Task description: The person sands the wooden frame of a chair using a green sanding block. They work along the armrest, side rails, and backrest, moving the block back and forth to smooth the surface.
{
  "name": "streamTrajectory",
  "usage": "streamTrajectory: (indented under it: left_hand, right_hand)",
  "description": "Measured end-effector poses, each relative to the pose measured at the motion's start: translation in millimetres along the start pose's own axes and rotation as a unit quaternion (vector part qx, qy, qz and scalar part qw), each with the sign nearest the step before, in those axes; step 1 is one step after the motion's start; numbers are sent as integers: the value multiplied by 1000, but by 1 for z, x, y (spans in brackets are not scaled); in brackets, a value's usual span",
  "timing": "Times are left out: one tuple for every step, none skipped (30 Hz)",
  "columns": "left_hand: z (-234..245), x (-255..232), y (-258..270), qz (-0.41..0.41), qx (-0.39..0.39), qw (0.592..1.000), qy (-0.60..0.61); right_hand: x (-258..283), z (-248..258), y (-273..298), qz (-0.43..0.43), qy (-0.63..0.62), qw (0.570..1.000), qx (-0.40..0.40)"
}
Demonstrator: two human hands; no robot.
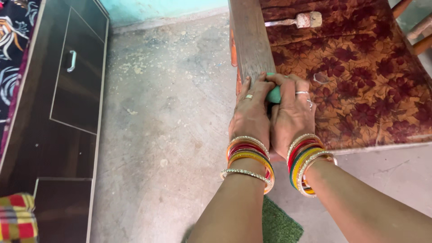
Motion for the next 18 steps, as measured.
streamTrajectory:
  left_hand:
    - [-2, 0, 9, 2, 2, 1000, 1]
    - [-1, -1, 18, -16, -18, 1000, 4]
    - [-1, -2, 28, -35, -39, 999, 6]
    - [-1, -4, 36, -54, -59, 997, 9]
    - [-5, -2, 42, -52, -58, 997, 16]
    - [-7, -1, 47, -49, -56, 997, 22]
    - [-8, -1, 53, -45, -54, 997, 28]
    - [-7, -1, 59, -36, -54, 997, 31]
    - [-6, -4, 63, -28, -53, 998, 35]
    - [-4, -8, 67, -19, -52, 998, 39]
    - [2, -14, 70, -20, -53, 997, 45]
    - [9, -20, 73, -21, -54, 997, 51]
    - [17, -28, 74, -22, -54, 997, 57]
    - [19, -27, 74, 35, -19, 997, 67]
    - [21, -25, 76, 95, 17, 993, 75]
    - [21, -23, 79, 153, 54, 983, 83]
    - [21, -22, 79, 195, 76, 975, 80]
    - [18, -18, 77, 237, 97, 964, 77]
  right_hand:
    - [-1, 2, 8, -16, -10, 1000, 7]
    - [-2, 4, 17, -32, -20, 999, 13]
    - [-4, 7, 25, -48, -29, 998, 19]
    - [-2, 9, 33, -42, -37, 998, 15]
    - [-1, 11, 41, -37, -45, 998, 12]
    - [0, 13, 47, -31, -54, 998, 8]
    - [1, 13, 53, -25, -64, 998, 8]
    - [1, 14, 56, -18, -74, 997, 8]
    - [1, 16, 61, -13, -83, 996, 7]
    - [1, 20, 67, -13, -100, 995, 6]
    - [2, 24, 71, -10, -118, 993, 1]
    - [3, 27, 74, -7, -136, 991, -3]
    - [2, 31, 73, -10, -149, 989, 0]
    - [0, 37, 71, -13, -162, 987, 4]
    - [-1, 38, 70, -17, -176, 984, 9]
    - [-8, 34, 68, -69, -178, 982, 10]
    - [-15, 27, 66, -123, -180, 976, 10]
    - [-23, 21, 67, -177, -181, 968, 11]
Point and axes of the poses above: each hand's wrist, its own y-axis away from the middle knuckle, its own z-axis out of the back of the hand, x = y × z, the point moved 8 cm from there along -y, towards the middle knuckle, and after that the axes turned 8 degrees about -y, right-handed, at the moved point
